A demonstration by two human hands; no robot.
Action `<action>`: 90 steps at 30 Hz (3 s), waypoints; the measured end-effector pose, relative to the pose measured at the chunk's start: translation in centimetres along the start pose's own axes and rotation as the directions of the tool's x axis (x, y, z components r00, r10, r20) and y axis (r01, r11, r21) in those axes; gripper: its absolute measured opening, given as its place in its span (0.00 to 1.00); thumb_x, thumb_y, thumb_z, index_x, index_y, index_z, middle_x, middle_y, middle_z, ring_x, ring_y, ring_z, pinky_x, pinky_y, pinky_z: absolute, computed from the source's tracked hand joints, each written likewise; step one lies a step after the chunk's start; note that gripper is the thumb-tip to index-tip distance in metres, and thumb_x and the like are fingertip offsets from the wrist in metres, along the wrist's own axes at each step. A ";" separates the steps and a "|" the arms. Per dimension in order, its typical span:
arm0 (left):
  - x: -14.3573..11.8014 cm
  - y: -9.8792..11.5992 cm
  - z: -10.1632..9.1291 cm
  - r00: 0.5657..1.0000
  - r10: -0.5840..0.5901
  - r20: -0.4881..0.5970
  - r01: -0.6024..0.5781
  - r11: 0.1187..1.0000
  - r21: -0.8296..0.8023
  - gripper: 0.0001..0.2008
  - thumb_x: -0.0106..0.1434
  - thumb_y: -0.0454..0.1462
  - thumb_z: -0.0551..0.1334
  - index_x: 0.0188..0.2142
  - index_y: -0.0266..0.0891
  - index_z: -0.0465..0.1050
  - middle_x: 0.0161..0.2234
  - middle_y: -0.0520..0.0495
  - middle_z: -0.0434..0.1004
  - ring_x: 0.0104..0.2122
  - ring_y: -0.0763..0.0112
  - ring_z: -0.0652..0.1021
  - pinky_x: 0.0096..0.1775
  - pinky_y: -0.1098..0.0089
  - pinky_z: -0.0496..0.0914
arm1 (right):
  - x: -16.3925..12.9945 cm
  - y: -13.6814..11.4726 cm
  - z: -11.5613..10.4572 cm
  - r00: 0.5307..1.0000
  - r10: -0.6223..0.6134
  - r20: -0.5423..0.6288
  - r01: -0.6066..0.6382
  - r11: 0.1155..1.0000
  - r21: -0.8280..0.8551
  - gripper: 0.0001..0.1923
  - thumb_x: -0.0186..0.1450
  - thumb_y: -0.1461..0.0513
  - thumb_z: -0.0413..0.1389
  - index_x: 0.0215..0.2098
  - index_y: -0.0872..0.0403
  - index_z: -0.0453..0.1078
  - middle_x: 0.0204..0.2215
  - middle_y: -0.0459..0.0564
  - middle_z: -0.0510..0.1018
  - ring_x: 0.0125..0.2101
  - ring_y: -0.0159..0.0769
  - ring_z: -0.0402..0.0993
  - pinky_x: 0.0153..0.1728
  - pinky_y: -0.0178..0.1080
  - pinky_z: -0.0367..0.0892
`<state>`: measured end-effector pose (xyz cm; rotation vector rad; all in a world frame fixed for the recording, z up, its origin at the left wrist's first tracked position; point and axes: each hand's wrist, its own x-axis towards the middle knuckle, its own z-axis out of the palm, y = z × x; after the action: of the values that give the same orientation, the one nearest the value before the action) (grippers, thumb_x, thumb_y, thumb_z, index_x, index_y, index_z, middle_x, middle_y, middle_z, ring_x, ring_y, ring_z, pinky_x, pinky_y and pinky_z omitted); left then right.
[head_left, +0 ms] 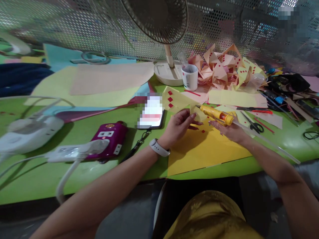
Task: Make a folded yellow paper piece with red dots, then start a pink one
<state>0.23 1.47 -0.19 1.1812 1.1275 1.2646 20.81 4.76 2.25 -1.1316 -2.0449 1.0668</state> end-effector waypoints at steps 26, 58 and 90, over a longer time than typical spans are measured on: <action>0.2 0.1 -0.3 0.999 -0.028 -0.016 0.028 1.000 0.006 0.20 0.58 0.52 0.68 0.37 0.38 0.69 0.33 0.49 0.77 0.36 0.62 0.85 0.31 0.72 0.79 | -0.6 0.2 -4.2 0.887 -0.439 -0.140 0.337 0.826 -0.452 0.07 0.65 0.55 0.57 0.41 0.47 0.70 0.42 0.52 0.76 0.46 0.45 0.72 0.44 0.46 0.69; 1.7 -0.8 -1.4 0.994 -0.008 -0.113 0.003 0.999 -0.046 0.17 0.57 0.48 0.70 0.34 0.40 0.68 0.31 0.50 0.76 0.36 0.61 0.84 0.34 0.67 0.80 | -4.6 8.1 -14.7 0.944 -0.305 0.128 0.260 0.447 -0.856 0.20 0.65 0.64 0.55 0.55 0.55 0.73 0.50 0.59 0.77 0.49 0.48 0.73 0.48 0.48 0.69; 1.9 -0.8 -1.2 0.992 0.016 -0.121 -0.031 0.992 -0.122 0.19 0.54 0.49 0.71 0.32 0.39 0.68 0.28 0.54 0.71 0.31 0.65 0.84 0.32 0.70 0.79 | 0.1 2.1 -7.6 0.959 0.275 -0.065 -0.273 0.961 0.047 0.05 0.63 0.62 0.55 0.31 0.55 0.72 0.16 0.40 0.66 0.14 0.25 0.58 0.15 0.30 0.55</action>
<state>-0.90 3.42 -1.04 1.0402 1.1082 1.4185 27.48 8.35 4.43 -1.4433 -1.8414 1.1724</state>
